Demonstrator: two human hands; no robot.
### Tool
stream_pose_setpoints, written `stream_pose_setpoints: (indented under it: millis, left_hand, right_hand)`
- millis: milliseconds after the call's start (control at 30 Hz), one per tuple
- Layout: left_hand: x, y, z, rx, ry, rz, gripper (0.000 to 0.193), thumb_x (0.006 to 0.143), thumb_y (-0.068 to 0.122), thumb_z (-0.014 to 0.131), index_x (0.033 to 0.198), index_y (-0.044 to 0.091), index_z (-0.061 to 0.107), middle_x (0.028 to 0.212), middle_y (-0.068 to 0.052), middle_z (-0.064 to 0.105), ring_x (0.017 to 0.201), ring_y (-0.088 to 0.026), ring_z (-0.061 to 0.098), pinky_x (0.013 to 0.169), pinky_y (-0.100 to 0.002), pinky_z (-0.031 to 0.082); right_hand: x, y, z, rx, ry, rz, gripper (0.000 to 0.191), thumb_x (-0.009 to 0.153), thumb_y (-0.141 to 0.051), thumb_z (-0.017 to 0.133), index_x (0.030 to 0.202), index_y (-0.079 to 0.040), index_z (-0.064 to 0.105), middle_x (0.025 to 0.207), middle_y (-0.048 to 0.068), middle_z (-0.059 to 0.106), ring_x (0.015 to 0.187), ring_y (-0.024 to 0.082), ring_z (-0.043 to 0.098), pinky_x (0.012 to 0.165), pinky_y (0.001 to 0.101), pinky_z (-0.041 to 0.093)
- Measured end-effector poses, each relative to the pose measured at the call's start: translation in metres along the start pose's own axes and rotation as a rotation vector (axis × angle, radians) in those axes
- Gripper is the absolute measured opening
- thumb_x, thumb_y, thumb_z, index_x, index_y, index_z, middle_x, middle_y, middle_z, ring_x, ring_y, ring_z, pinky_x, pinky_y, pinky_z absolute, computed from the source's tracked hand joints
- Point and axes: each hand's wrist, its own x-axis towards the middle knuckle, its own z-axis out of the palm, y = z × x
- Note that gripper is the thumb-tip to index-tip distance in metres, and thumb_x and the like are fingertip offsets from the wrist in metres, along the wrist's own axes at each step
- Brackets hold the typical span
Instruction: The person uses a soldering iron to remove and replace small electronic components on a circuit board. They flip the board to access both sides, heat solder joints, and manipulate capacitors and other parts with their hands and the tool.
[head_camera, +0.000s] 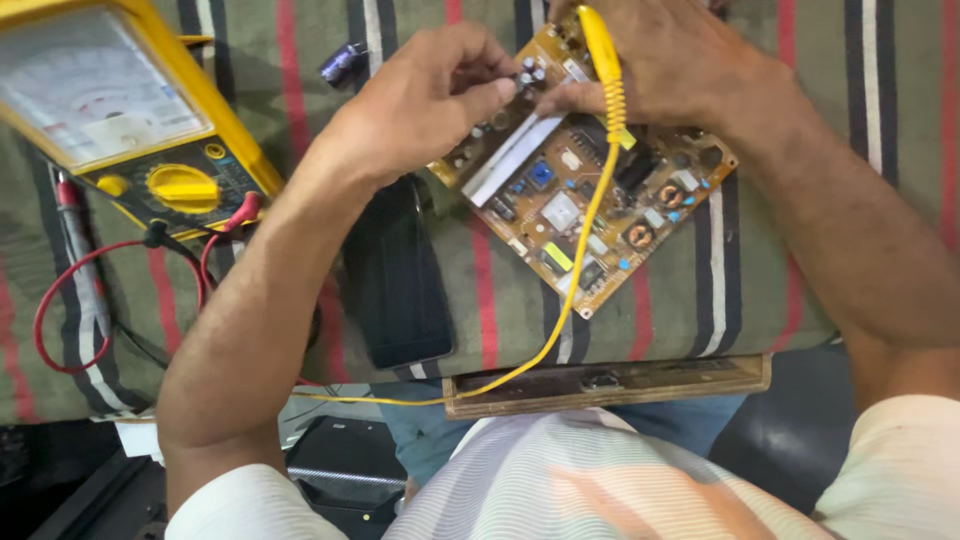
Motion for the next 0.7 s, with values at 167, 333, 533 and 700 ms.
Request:
stream_pose_setpoints:
  millis: [167, 333, 533, 700]
  left_hand:
    - [0.0, 0.007, 0.004, -0.262, 0.026, -0.026, 0.018, 0.104, 0.011, 0.069, 0.116, -0.001, 0.065, 0.102, -0.003, 0.071, 0.094, -0.009, 0.067, 0.083, -0.026, 0.055]
    - [-0.012, 0.031, 0.001, -0.548, -0.044, 0.097, 0.02, 0.112, 0.015, 0.068, 0.126, 0.001, 0.062, 0.115, -0.003, 0.067, 0.104, -0.009, 0.064, 0.094, -0.028, 0.055]
    - [-0.013, 0.043, 0.0, -0.541, 0.025, 0.159, 0.023, 0.113, 0.016, 0.066, 0.13, 0.001, 0.063, 0.128, -0.002, 0.069, 0.104, -0.006, 0.062, 0.095, -0.026, 0.051]
    - [-0.016, 0.048, 0.005, -0.646, 0.032, 0.182, 0.021, 0.113, 0.015, 0.066, 0.13, 0.003, 0.062, 0.123, -0.003, 0.069, 0.107, -0.01, 0.066, 0.093, -0.025, 0.054]
  right_hand:
    - [-0.001, 0.003, -0.015, -0.031, 0.014, 0.034, 0.066, 0.084, -0.056, 0.089, 0.114, -0.001, 0.068, 0.097, 0.017, 0.069, 0.086, 0.036, 0.068, 0.07, 0.0485, 0.053]
    - [-0.007, 0.011, -0.048, 0.034, -0.153, 0.25, 0.054, 0.084, -0.051, 0.081, 0.097, 0.0, 0.071, 0.071, 0.011, 0.067, 0.058, 0.022, 0.062, 0.05, 0.0368, 0.048]
    - [-0.026, 0.014, -0.078, 0.203, -0.117, 0.244, 0.041, 0.091, -0.04, 0.077, 0.096, -0.001, 0.069, 0.071, 0.008, 0.063, 0.058, 0.016, 0.057, 0.049, 0.032, 0.043]
    - [-0.036, 0.017, -0.087, 0.16, -0.076, 0.222, 0.03, 0.096, -0.031, 0.073, 0.096, -0.001, 0.067, 0.07, 0.006, 0.061, 0.058, 0.011, 0.053, 0.049, 0.028, 0.039]
